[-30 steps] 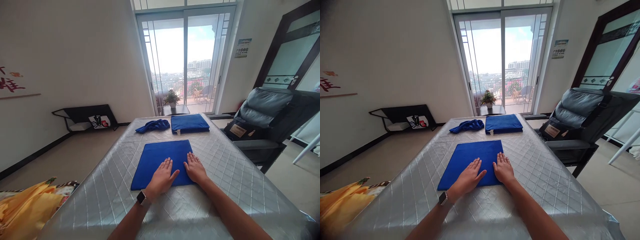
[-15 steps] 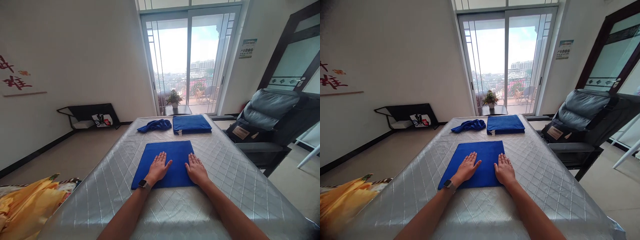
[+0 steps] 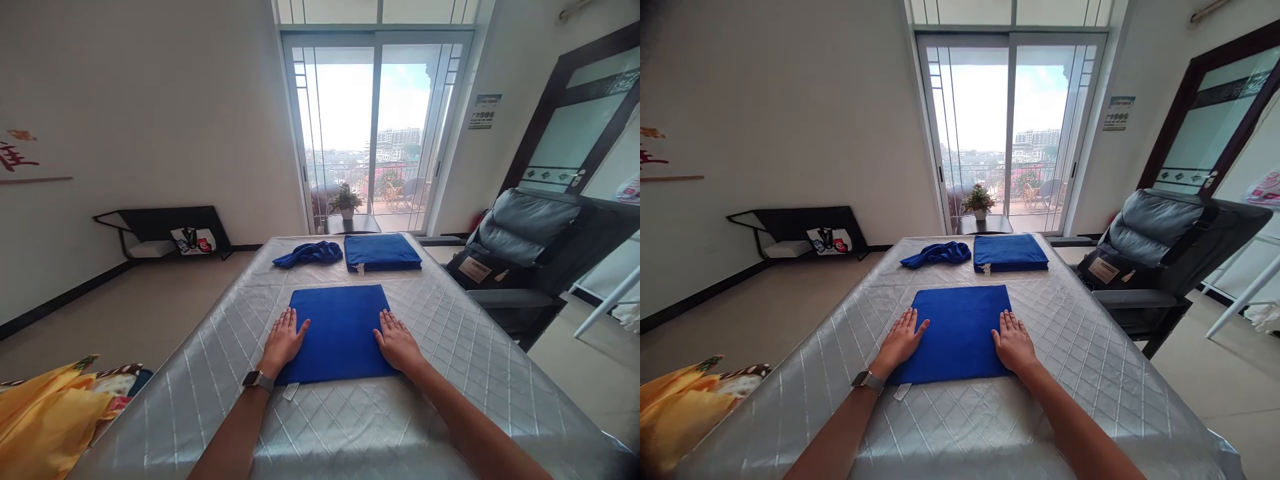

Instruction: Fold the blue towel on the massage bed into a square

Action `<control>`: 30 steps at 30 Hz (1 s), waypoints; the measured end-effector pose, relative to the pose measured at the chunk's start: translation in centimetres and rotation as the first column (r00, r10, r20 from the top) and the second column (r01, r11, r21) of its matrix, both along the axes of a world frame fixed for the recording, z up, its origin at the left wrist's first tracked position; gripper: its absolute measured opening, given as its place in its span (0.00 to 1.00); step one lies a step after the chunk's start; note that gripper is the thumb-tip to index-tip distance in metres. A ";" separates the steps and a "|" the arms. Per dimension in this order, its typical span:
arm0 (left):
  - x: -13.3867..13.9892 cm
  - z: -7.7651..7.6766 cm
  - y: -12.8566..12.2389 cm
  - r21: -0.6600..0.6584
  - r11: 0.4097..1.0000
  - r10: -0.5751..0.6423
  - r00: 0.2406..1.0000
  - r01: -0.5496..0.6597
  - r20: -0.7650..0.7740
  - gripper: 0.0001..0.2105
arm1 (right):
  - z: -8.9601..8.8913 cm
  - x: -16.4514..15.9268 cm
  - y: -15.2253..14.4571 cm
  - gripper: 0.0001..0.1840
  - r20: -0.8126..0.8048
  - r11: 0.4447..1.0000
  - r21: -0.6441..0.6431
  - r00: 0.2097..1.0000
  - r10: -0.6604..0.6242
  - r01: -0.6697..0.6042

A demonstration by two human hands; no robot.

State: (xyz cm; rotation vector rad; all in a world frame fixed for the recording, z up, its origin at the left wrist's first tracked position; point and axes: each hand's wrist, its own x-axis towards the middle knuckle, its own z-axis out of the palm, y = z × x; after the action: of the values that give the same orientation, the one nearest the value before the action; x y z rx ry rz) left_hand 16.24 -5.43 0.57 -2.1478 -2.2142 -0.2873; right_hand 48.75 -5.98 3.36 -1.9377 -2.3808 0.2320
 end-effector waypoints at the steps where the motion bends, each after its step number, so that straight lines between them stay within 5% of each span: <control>1: 0.0 0.0 0.0 0.004 1.000 0.000 1.000 0.000 0.001 0.41 | 0.3 0.1 0.1 0.37 0.013 1.000 -0.015 1.000 0.006 -0.005; 9: -0.1 -0.4 0.2 0.030 1.000 0.008 1.000 -0.008 -0.003 0.40 | 2.7 -0.9 4.0 0.36 0.025 1.000 -0.005 1.000 0.008 -0.008; 18: -0.5 -1.4 0.4 0.048 0.999 0.027 0.995 -0.023 -0.091 0.42 | -0.4 -1.3 6.2 0.37 -0.039 1.000 0.014 0.999 -0.005 0.005; 26: -0.7 -1.2 0.0 0.053 0.999 0.006 0.997 -0.001 -0.083 0.39 | -0.3 -1.3 6.2 0.37 -0.074 1.000 0.012 0.997 -0.016 0.016; 30: -0.4 0.0 0.0 0.015 0.990 0.144 0.985 -0.144 -0.089 0.41 | -0.3 -1.4 6.0 0.37 -0.100 0.999 0.017 0.995 -0.029 0.031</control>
State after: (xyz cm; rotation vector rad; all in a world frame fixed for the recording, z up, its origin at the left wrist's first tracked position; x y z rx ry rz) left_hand 15.84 -5.41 0.53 -1.9422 -2.2973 -0.1892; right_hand 47.34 0.07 3.05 -1.9048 -2.2819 0.2962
